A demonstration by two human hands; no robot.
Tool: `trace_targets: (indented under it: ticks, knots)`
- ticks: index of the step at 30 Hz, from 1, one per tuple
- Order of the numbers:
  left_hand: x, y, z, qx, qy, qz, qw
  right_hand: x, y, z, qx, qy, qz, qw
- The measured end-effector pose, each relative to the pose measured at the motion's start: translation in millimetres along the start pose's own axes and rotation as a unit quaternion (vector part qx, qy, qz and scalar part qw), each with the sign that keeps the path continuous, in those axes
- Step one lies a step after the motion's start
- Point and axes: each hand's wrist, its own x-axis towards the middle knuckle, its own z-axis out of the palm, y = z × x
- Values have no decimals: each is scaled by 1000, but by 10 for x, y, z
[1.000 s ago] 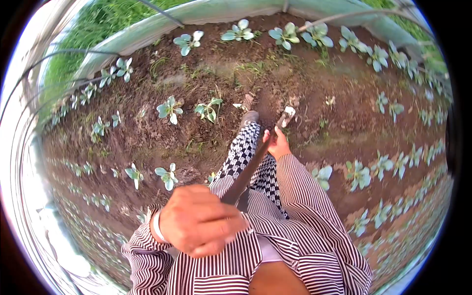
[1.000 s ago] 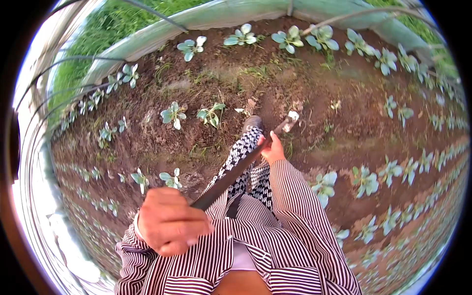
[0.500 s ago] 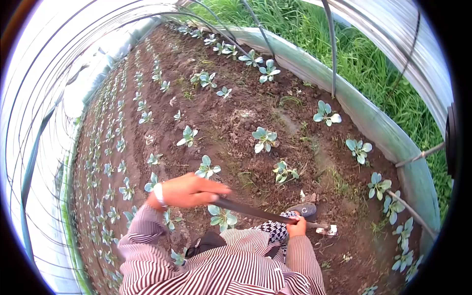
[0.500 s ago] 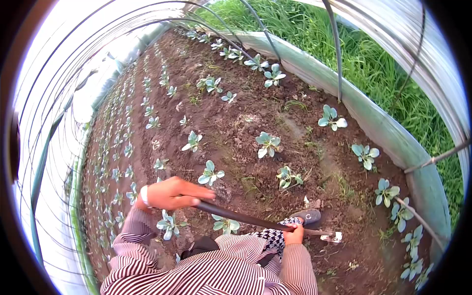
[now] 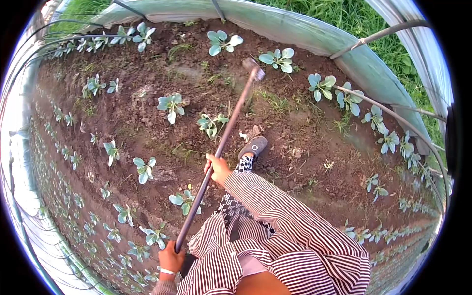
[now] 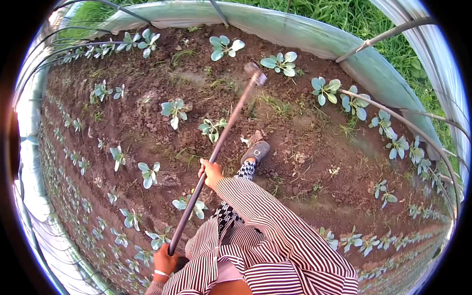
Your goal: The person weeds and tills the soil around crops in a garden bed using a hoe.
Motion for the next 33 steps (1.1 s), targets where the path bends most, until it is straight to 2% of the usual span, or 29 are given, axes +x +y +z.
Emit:
trace_targets:
  ticks: [2, 4, 6, 8, 10, 12, 14, 16, 17, 18, 20, 22, 24, 27, 28, 32, 33]
  knots:
    - [182, 44, 23, -62, 4, -16, 998, 137, -141, 224, -18, 25, -25, 999]
    - [343, 101, 333, -112, 28, -46, 992, 143, -313, 274, -24, 26, -35, 999]
    - [711, -74, 790, -141, -55, -18, 988, 144, -575, 371, -37, 1, -64, 997]
    - [1193, 15, 1117, -236, -247, -95, 935, 252, -893, 436, -60, -12, -96, 993]
    - [1554, 270, 1620, -277, -206, -61, 937, 445, -1254, 456, -94, -27, -154, 983]
    - [1842, 830, 1874, -285, -153, -21, 946, 793, -1612, 367, -176, 35, -240, 954]
    - [1970, 1245, 2178, -264, -135, -33, 954, 1175, -1902, 132, -218, 77, -274, 933]
    - [1860, 1405, 2362, -275, -248, -64, 927, 1357, -1988, -233, -272, 143, -248, 919]
    - [1687, 1441, 2316, -298, -269, -69, 913, 1350, -1923, -434, -329, 189, -205, 902]
    - [1555, 1381, 2177, -239, -237, -33, 941, 1347, -1796, -556, -243, 146, -212, 935]
    - [1358, 1151, 1917, -202, -200, -37, 958, 1309, -1537, -548, -196, 111, -165, 960]
    - [1176, 982, 1701, -220, -183, -72, 956, 1109, -1280, -509, -217, 75, -174, 958]
    - [1014, 774, 1676, -164, -132, -47, 977, 875, -1152, -389, -144, 80, -96, 982]
    - [1048, 733, 1648, -169, -156, -59, 971, 654, -1196, -177, -131, 45, -86, 987]
    - [1141, 741, 1757, -179, -147, -62, 971, 716, -1277, -157, -128, 27, -98, 987]
    - [1731, 1150, 2179, -252, -131, -30, 958, 1099, -1793, -100, -221, 56, -204, 952]
    - [1805, 1356, 2127, -260, -203, -50, 943, 1302, -1907, -211, -240, 66, -230, 941]
